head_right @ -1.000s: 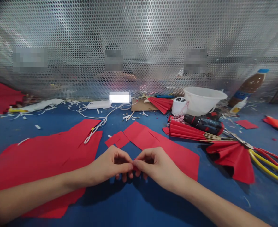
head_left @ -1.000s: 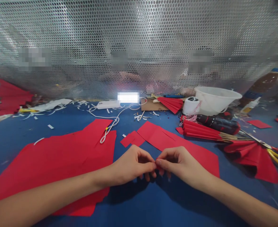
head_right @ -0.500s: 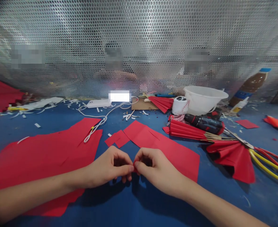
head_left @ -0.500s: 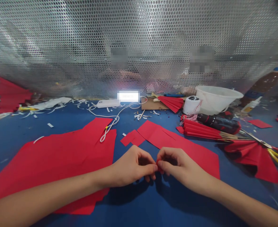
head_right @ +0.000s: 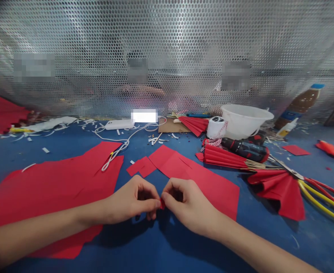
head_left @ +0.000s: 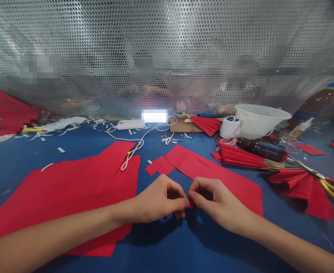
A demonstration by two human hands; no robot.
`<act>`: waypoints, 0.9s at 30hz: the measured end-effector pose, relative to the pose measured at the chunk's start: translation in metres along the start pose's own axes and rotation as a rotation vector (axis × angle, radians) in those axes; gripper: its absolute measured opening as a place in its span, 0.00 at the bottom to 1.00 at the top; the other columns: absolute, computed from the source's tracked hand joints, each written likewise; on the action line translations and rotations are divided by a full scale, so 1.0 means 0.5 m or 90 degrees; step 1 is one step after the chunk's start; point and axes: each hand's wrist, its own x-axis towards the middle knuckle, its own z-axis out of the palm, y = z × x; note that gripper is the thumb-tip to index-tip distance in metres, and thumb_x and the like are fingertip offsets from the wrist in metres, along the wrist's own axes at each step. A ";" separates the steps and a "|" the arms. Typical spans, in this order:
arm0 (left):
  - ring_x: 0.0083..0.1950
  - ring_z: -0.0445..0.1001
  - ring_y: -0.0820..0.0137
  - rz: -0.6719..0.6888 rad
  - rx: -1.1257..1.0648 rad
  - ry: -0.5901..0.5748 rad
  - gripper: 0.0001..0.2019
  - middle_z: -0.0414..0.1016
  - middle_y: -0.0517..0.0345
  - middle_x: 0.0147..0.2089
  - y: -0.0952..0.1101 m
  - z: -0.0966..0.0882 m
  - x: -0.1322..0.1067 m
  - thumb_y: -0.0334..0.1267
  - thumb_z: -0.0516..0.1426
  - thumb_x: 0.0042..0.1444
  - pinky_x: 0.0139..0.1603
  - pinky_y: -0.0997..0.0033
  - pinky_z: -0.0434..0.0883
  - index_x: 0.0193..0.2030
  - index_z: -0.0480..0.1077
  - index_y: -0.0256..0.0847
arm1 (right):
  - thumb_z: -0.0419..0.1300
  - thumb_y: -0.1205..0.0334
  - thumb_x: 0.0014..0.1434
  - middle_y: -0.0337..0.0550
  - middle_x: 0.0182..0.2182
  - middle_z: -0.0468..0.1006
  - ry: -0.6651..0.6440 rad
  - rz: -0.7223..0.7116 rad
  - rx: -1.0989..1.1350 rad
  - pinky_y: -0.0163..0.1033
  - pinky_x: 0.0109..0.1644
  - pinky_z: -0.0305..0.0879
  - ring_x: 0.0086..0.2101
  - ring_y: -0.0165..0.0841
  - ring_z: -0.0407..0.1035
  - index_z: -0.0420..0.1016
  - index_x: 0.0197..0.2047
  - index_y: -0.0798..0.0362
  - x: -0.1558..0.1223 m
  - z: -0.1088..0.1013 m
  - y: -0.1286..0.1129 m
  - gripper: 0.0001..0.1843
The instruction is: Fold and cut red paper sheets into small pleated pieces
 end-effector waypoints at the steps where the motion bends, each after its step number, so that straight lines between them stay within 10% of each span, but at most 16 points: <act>1: 0.27 0.77 0.72 -0.003 -0.009 0.004 0.10 0.80 0.53 0.28 -0.001 -0.002 0.000 0.39 0.61 0.58 0.21 0.80 0.65 0.35 0.79 0.34 | 0.57 0.61 0.66 0.37 0.26 0.75 -0.001 0.004 0.007 0.34 0.29 0.57 0.27 0.29 0.65 0.73 0.33 0.54 0.001 0.000 -0.001 0.10; 27: 0.27 0.75 0.73 0.019 0.022 0.071 0.10 0.79 0.53 0.28 -0.004 0.008 -0.012 0.39 0.61 0.59 0.23 0.79 0.66 0.32 0.78 0.33 | 0.58 0.56 0.68 0.40 0.27 0.77 -0.012 -0.070 -0.060 0.34 0.31 0.59 0.28 0.30 0.65 0.76 0.34 0.55 -0.011 -0.007 0.007 0.14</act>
